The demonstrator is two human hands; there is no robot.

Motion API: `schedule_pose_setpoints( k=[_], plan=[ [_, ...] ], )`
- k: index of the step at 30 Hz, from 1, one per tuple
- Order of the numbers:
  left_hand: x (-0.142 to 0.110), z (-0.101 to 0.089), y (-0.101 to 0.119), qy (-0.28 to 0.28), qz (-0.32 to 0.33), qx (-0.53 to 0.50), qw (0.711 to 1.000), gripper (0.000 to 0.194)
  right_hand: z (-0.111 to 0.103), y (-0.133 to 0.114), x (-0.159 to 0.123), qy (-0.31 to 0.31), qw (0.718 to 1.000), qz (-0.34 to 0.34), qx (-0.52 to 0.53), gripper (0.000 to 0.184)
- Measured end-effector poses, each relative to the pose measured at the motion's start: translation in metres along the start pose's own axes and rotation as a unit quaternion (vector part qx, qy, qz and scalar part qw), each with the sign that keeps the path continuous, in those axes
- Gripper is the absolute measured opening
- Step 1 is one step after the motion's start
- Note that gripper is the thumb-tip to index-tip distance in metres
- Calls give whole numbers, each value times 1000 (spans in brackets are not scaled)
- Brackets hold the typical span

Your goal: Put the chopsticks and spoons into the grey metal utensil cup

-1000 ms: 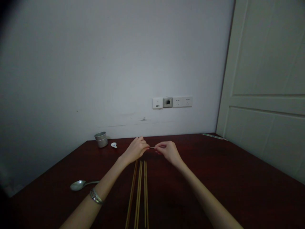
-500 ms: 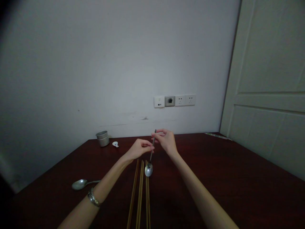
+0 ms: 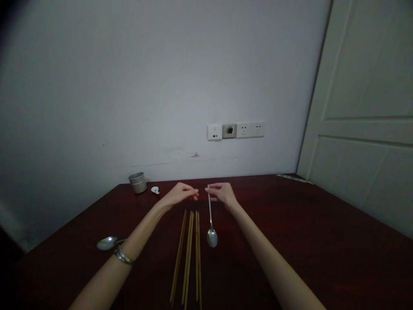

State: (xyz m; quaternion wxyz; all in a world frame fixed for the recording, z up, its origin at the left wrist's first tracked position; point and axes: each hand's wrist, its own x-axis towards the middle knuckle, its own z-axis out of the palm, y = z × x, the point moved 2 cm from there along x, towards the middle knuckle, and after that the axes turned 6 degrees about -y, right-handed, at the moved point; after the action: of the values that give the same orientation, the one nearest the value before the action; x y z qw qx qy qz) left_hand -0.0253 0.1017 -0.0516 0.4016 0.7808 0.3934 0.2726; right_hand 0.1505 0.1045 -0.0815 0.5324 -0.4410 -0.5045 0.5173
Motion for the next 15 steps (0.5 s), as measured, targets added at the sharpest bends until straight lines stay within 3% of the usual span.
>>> schedule_pose_setpoints(
  k=[5, 15],
  plan=[
    [4, -18, -22, 56, -61, -29, 996, 35, 1, 26, 3, -42, 998, 52, -19, 39],
    [11, -21, -77, 94, -145, -65, 983, 33, 9, 52, 3, -92, 989, 116, -17, 33]
  ],
)
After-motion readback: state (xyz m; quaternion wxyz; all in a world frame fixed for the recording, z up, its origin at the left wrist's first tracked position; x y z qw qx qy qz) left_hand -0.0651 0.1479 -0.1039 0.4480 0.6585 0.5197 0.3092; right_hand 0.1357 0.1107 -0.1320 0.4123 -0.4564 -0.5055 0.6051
